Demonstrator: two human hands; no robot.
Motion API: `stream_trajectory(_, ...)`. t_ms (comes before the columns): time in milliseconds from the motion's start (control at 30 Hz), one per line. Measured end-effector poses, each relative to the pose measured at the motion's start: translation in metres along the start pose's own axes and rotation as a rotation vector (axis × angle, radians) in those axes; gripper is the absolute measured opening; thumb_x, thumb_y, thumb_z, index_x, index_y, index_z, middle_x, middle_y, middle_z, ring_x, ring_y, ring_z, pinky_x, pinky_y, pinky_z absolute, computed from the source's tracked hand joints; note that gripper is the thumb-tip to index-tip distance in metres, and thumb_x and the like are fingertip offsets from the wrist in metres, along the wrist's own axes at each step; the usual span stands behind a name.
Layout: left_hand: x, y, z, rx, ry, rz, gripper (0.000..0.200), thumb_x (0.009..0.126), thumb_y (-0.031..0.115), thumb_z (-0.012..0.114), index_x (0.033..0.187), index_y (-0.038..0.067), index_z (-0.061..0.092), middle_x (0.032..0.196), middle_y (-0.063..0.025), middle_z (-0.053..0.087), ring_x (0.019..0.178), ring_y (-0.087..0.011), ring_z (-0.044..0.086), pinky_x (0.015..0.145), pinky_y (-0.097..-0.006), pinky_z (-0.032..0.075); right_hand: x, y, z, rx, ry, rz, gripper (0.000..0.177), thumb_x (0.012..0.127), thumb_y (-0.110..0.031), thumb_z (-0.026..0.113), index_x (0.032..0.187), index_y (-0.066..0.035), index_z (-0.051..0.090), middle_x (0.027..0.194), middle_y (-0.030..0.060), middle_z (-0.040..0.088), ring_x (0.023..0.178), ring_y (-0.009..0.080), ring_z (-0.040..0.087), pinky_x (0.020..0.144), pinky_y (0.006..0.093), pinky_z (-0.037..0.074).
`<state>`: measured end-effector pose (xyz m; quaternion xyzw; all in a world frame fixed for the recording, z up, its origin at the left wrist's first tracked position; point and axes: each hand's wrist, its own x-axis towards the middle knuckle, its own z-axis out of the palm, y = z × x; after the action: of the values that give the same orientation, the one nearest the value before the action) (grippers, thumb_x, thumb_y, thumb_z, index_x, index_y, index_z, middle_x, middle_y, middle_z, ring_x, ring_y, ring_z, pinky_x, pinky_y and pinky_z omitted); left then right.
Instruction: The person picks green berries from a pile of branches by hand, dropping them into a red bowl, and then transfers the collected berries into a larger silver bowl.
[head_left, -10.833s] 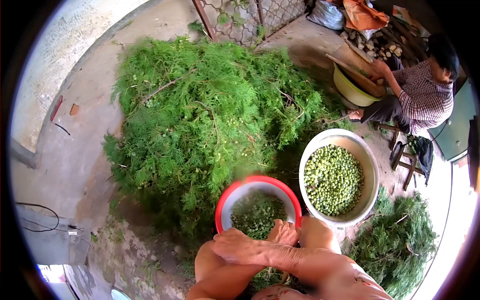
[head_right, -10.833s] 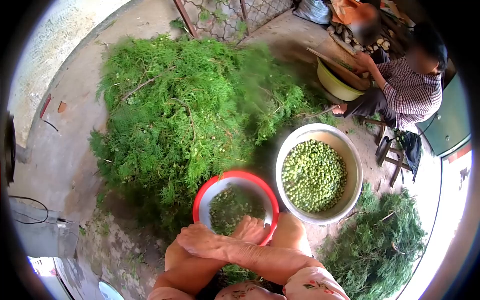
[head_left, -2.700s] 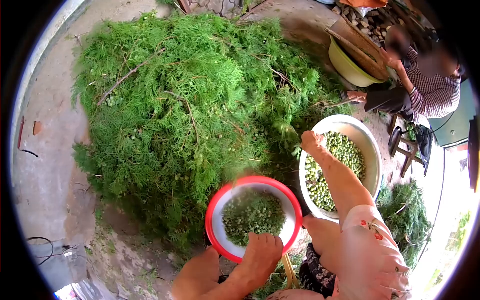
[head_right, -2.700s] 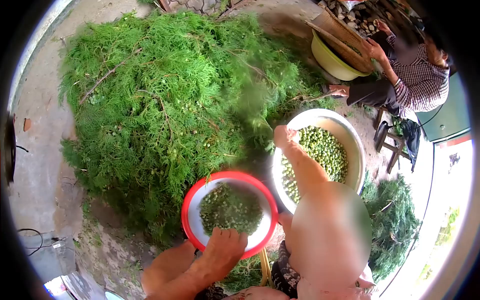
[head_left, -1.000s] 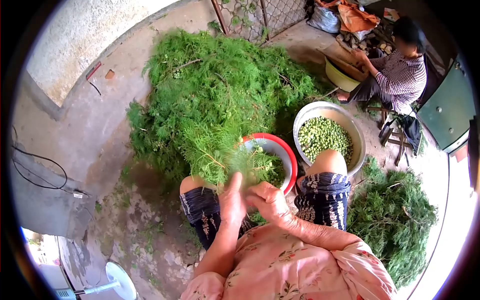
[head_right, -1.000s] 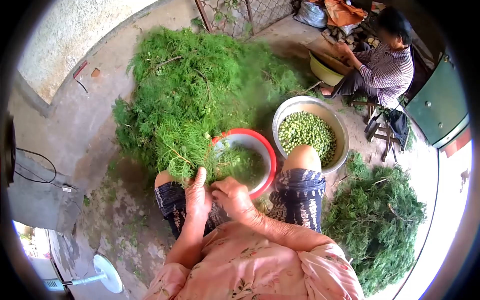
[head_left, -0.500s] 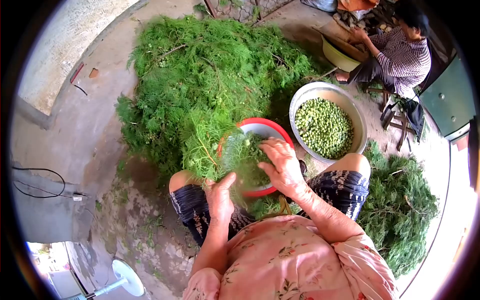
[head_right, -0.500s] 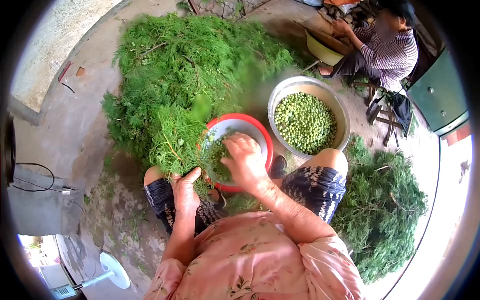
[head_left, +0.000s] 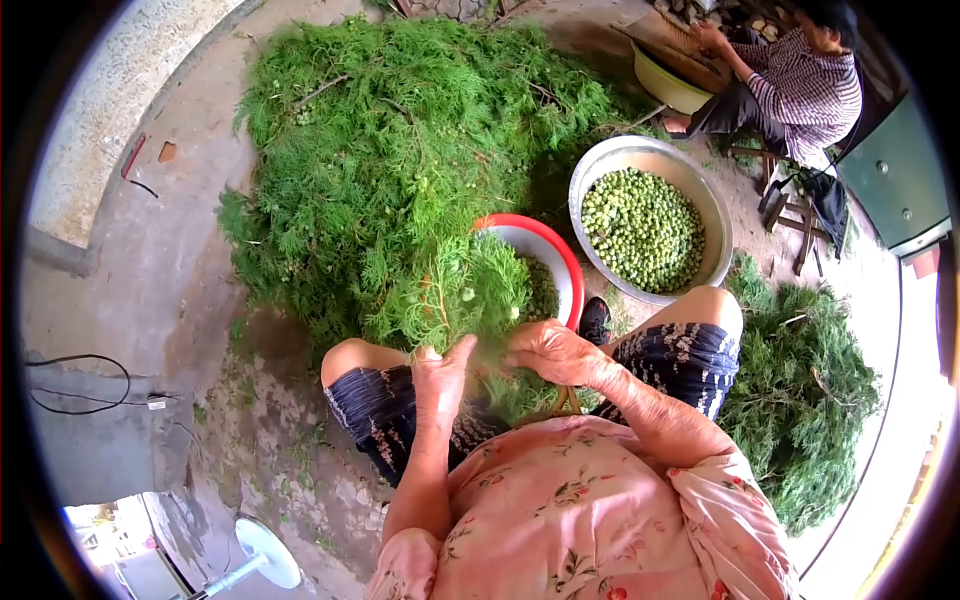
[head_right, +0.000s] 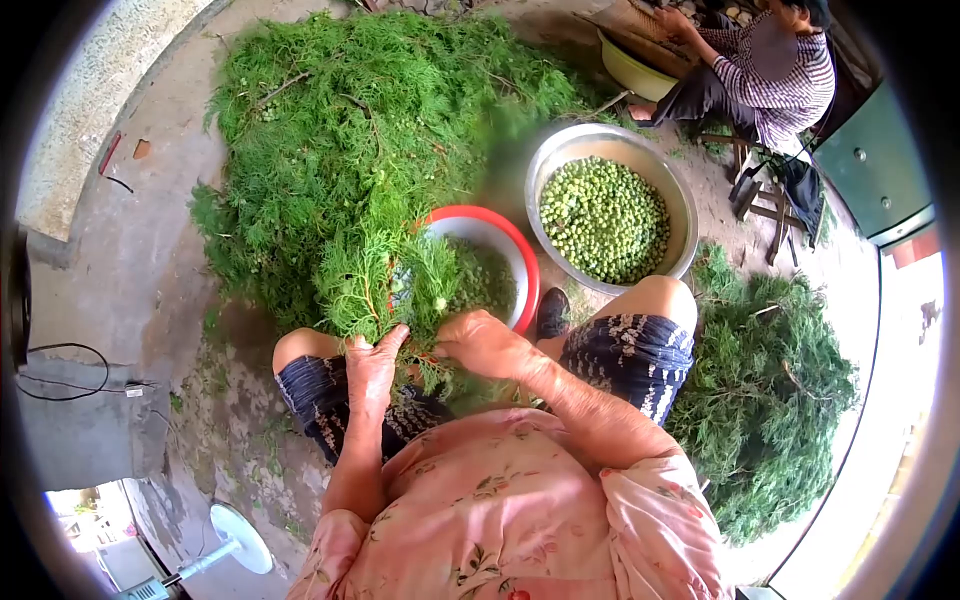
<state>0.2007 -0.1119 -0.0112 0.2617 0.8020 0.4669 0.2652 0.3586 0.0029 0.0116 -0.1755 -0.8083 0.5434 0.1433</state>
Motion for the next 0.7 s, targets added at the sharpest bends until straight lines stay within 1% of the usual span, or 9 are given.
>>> stream_trajectory(67,-0.011,0.03,-0.001,0.03,0.004,-0.102,0.043,0.071,0.021,0.078,0.098,-0.003,0.055,0.087,-0.0092,0.061,0.075,-0.0156,0.053,0.071,-0.0301,0.046,-0.006,0.0,-0.008,0.01,-0.075,0.005,0.02,0.08,-0.013,0.058,0.067,0.002,0.055,0.063,0.0137,0.055,0.059,0.0279,0.055,0.059,0.0371,0.045)
stream_trajectory(133,-0.008,0.023,-0.001,-0.111,-0.024,0.004,0.041,0.072,0.025,0.077,0.091,-0.005,0.057,0.076,-0.0066,0.06,0.067,-0.0143,0.051,0.064,-0.0289,0.045,-0.019,0.008,-0.016,0.221,-0.14,0.173,0.022,0.082,-0.017,0.058,0.065,-0.004,0.057,0.059,0.0031,0.053,0.054,0.0087,0.05,0.052,0.0294,0.044)
stream_trajectory(267,-0.003,0.055,-0.004,0.211,-0.152,-0.192,0.023,0.076,0.017,0.071,0.086,-0.003,0.064,0.074,-0.0077,0.066,0.061,-0.0127,0.055,0.06,-0.0289,0.046,-0.025,-0.015,-0.037,0.508,-0.209,0.567,0.017,0.085,-0.022,0.057,0.078,-0.007,0.063,0.063,0.001,0.057,0.057,0.0087,0.055,0.048,0.0229,0.046)
stream_trajectory(400,-0.005,0.039,0.006,-0.061,-0.106,0.046,0.023,0.076,0.017,0.071,0.088,-0.001,0.064,0.078,-0.0078,0.067,0.066,-0.015,0.059,0.063,-0.0296,0.047,-0.033,-0.02,-0.059,0.482,-0.317,0.525,0.027,0.086,-0.03,0.057,0.091,-0.005,0.065,0.066,0.0034,0.059,0.06,0.0097,0.058,0.052,0.0217,0.049)
stream_trajectory(433,-0.004,0.038,0.007,0.021,-0.145,0.007,0.025,0.076,0.016,0.07,0.092,-0.002,0.063,0.084,-0.0085,0.067,0.07,-0.0168,0.06,0.067,-0.0296,0.047,-0.04,-0.008,-0.056,0.561,-0.267,0.512,0.026,0.087,-0.023,0.058,0.08,0.003,0.061,0.068,0.0059,0.06,0.058,0.0095,0.058,0.048,0.0215,0.048)
stream_trajectory(533,0.004,0.038,0.002,-0.105,-0.052,-0.075,0.015,0.076,0.014,0.07,0.082,0.003,0.063,0.075,-0.0072,0.064,0.064,-0.0164,0.059,0.06,-0.03,0.047,-0.066,0.021,-0.066,0.77,-0.104,0.418,0.031,0.084,-0.03,0.061,0.083,0.001,0.063,0.068,0.0071,0.061,0.057,0.013,0.06,0.048,0.0228,0.049)
stream_trajectory(567,0.01,0.026,0.0,-0.274,-0.044,-0.093,0.014,0.076,0.014,0.071,0.079,0.004,0.061,0.07,-0.0069,0.062,0.061,-0.0157,0.057,0.057,-0.0296,0.046,-0.069,0.026,-0.068,0.873,0.046,0.482,0.028,0.084,-0.028,0.061,0.08,-0.001,0.062,0.068,0.0076,0.061,0.055,0.0136,0.059,0.046,0.0235,0.048)
stream_trajectory(600,0.017,0.022,-0.003,-0.053,-0.04,-0.275,0.022,0.076,0.016,0.071,0.075,0.001,0.056,0.064,-0.0058,0.057,0.055,-0.0125,0.051,0.051,-0.0272,0.043,-0.067,0.035,-0.064,0.819,0.159,0.627,0.025,0.084,-0.027,0.06,0.084,-0.002,0.062,0.07,0.0079,0.062,0.056,0.0128,0.059,0.044,0.0228,0.046)
stream_trajectory(700,0.023,0.01,0.022,-0.17,0.106,-0.073,0.031,0.076,0.018,0.073,0.064,0.002,0.05,0.059,-0.0011,0.05,0.051,-0.0086,0.042,0.045,-0.0266,0.037,-0.039,0.014,-0.034,0.601,0.239,0.607,0.022,0.087,-0.023,0.059,0.091,-0.002,0.063,0.077,0.0061,0.064,0.066,0.0137,0.06,0.061,0.0261,0.05)
